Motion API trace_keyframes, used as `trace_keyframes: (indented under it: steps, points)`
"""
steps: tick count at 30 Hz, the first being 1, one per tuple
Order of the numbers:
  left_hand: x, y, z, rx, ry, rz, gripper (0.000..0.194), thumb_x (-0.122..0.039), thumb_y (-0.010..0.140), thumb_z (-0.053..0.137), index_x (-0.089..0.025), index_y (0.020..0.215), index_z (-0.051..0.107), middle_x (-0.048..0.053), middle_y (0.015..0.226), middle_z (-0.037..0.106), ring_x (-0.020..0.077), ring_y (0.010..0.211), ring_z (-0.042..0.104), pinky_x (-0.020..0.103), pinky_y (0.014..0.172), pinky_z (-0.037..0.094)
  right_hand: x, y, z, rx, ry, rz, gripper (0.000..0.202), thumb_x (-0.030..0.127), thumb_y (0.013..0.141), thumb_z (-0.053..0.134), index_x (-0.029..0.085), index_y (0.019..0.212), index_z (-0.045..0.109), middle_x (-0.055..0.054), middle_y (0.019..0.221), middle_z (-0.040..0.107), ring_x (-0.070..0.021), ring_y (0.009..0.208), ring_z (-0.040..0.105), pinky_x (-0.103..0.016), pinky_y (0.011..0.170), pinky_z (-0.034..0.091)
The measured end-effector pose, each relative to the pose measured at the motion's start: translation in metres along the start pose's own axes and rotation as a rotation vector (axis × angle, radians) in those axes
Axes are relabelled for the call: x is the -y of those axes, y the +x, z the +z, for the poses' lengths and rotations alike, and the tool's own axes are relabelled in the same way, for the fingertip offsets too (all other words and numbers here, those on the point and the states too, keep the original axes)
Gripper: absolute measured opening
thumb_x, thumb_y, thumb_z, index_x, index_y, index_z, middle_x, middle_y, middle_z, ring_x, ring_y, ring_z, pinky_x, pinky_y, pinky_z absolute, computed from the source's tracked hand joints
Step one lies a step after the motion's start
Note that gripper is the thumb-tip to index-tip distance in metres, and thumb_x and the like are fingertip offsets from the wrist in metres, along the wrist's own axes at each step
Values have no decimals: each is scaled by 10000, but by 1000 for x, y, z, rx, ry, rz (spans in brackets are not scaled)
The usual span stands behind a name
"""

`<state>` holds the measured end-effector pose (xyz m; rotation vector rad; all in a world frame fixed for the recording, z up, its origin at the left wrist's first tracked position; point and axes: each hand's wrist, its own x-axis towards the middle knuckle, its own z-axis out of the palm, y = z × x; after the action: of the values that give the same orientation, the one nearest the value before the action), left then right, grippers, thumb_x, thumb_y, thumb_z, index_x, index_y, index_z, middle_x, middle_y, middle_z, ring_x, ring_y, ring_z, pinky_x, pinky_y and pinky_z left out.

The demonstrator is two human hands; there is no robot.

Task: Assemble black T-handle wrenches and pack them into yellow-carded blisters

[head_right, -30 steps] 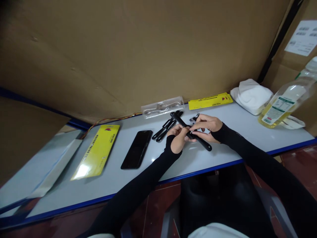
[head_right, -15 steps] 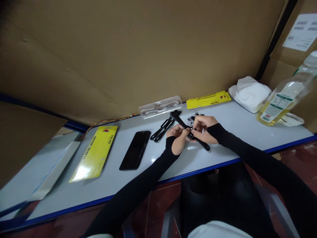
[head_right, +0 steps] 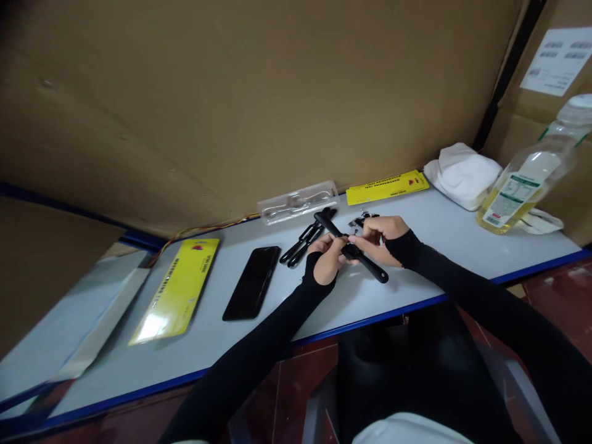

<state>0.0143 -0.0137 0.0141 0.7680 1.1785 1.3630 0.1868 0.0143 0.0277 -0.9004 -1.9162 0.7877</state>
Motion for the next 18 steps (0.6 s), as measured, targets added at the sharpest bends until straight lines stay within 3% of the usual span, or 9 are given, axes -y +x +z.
trace_keyframes:
  steps: [2, 5, 7, 10, 12, 14, 16, 18]
  points:
    - [-2, 2, 0, -26, -22, -4, 423, -376, 528, 910, -169, 622, 554, -3, 589, 638, 152, 477, 649, 260, 418, 577, -1, -2, 1, -31, -53, -111, 235, 404, 884, 801, 187, 897, 710, 14, 704, 657, -76, 505, 524, -223, 461, 364]
    - [-5, 4, -1, -47, -51, -2, 427, -371, 509, 907, -170, 616, 546, -3, 611, 648, 154, 504, 657, 286, 447, 606, -5, -2, 3, -31, -87, -235, 259, 336, 927, 738, 199, 1146, 720, -21, 882, 696, -79, 536, 557, -236, 472, 377]
    - [-6, 4, -2, -50, -67, 0, 432, -367, 506, 910, -170, 614, 542, -2, 617, 651, 160, 529, 668, 299, 467, 622, -6, -2, 4, -43, -128, -317, 126, 314, 938, 727, 195, 981, 720, -17, 820, 671, -93, 551, 547, -250, 497, 388]
    - [-5, 4, -1, -47, -81, 4, 456, -374, 499, 929, -169, 610, 538, -2, 609, 646, 164, 544, 677, 289, 463, 619, -5, -1, 3, -68, -143, -379, 320, 284, 911, 763, 212, 675, 559, 35, 612, 531, -100, 531, 480, -256, 514, 378]
    - [-4, 4, -1, -39, -76, 8, 474, -388, 499, 943, -168, 614, 539, 4, 611, 650, 166, 544, 681, 283, 458, 616, -3, -1, 2, -60, -118, -355, 265, 266, 892, 773, 209, 719, 580, 44, 630, 533, -88, 511, 467, -249, 491, 363]
    - [-3, 4, -2, -31, -66, 20, 484, -406, 511, 951, -168, 627, 546, 15, 631, 665, 170, 548, 688, 285, 463, 620, -2, -2, 2, -49, -97, -320, 105, 260, 896, 758, 192, 927, 684, 18, 761, 618, -78, 516, 510, -238, 461, 359]
    - [-2, 5, -3, -30, -52, 37, 487, -424, 529, 955, -167, 646, 559, 22, 648, 674, 174, 550, 694, 290, 470, 624, -2, -3, 2, -48, -107, -335, 180, 250, 914, 739, 184, 1080, 727, -14, 870, 669, -77, 540, 557, -233, 464, 386]
    - [-1, 4, -4, -37, -40, 49, 492, -440, 547, 958, -169, 662, 565, 25, 660, 679, 178, 550, 699, 290, 470, 621, -4, -3, 3, -46, -127, -388, 157, 233, 929, 726, 189, 1076, 761, -29, 891, 699, -78, 551, 578, -236, 482, 415]
